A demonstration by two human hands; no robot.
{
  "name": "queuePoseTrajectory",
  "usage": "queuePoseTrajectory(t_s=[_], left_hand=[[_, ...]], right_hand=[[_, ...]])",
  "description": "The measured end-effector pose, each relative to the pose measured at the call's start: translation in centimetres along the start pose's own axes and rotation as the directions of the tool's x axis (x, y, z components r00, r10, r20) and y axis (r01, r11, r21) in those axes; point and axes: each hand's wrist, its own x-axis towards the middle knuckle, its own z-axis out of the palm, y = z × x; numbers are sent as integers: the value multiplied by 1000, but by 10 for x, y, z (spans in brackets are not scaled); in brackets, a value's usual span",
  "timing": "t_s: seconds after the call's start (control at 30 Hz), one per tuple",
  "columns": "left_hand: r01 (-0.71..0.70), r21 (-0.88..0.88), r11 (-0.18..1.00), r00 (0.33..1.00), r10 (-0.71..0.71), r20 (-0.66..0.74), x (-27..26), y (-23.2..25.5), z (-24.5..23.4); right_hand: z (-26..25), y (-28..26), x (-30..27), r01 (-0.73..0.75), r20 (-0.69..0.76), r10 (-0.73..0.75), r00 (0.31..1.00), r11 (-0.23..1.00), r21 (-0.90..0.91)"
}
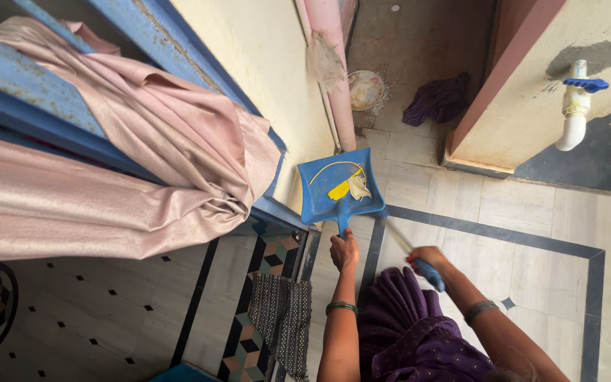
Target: The person sweeps a tiled floor using a broom and collects debris into a blue dustpan. The camera moves erratically, showing various angles of the floor, shoes, and a resting dog nearby.
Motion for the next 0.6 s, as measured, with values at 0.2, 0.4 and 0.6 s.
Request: queuePoseTrajectory(t_s=[0.2, 0.4, 0.6], left_hand=[[9, -14, 1000, 1000, -9, 7, -9, -7, -7], [19, -5, 1000, 1000, -19, -21, -19, -20, -7], [26, 1, 1000, 1000, -26, 8, -26, -20, -4]], right_hand=[[-19, 6, -14, 6, -206, 39, 978, 978, 210], [51, 16, -39, 43, -72, -31, 997, 986, 163], [51, 27, -40, 59, 95, -80, 992, 976, 209]])
